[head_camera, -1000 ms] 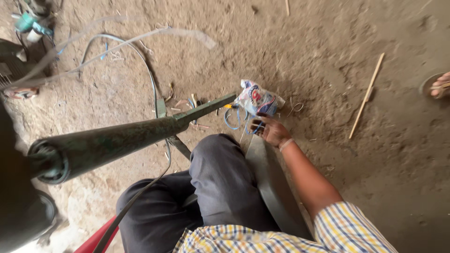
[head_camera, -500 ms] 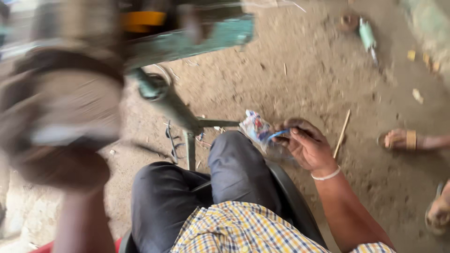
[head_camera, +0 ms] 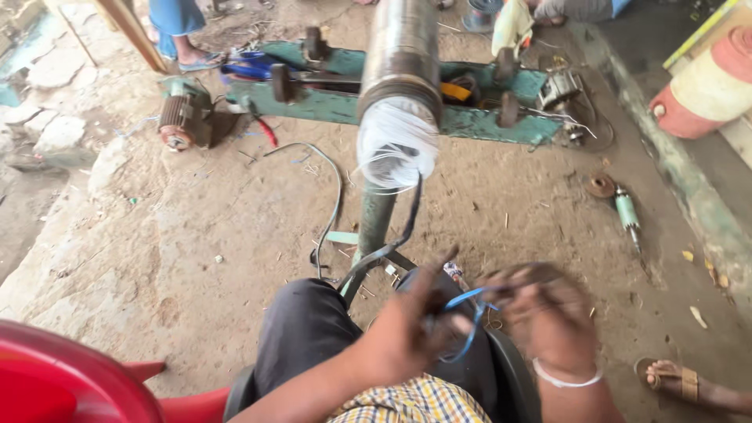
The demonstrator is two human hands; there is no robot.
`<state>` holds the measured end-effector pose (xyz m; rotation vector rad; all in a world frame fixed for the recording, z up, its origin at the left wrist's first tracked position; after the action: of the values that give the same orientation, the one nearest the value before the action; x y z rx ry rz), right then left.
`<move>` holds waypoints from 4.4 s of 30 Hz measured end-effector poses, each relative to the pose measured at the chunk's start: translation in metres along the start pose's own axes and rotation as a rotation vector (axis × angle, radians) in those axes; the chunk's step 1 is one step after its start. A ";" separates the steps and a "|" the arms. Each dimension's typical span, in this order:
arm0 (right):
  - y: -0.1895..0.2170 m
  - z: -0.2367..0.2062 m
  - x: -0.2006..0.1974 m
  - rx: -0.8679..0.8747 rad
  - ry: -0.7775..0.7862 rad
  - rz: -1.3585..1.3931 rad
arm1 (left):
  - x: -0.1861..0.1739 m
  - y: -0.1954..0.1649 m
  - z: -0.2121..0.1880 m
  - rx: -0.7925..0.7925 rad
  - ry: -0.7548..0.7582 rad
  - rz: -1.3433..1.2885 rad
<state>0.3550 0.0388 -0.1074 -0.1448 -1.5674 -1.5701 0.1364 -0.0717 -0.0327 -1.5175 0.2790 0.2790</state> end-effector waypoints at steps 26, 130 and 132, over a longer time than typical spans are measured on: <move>0.005 0.074 0.111 -0.570 0.113 -0.945 | -0.091 -0.036 0.017 0.769 -0.755 0.866; 0.040 0.169 0.206 -0.841 0.692 -1.334 | -0.124 -0.028 0.076 0.548 -0.803 1.127; 0.050 0.174 0.199 -0.918 0.562 -1.308 | -0.125 -0.028 0.076 0.553 -0.809 1.100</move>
<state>0.1829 0.0995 0.0904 0.9209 -0.2574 -2.8649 0.0298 0.0027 0.0395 -0.4902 0.4631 1.5016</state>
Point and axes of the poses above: each hand's wrist, its own z-axis towards the middle knuckle, its own x-axis out of the palm, y = z × x, the point moved 6 cm from there along z, towards the middle knuckle, and after that the axes turned 11 degrees about z, right-handed, at the moved point
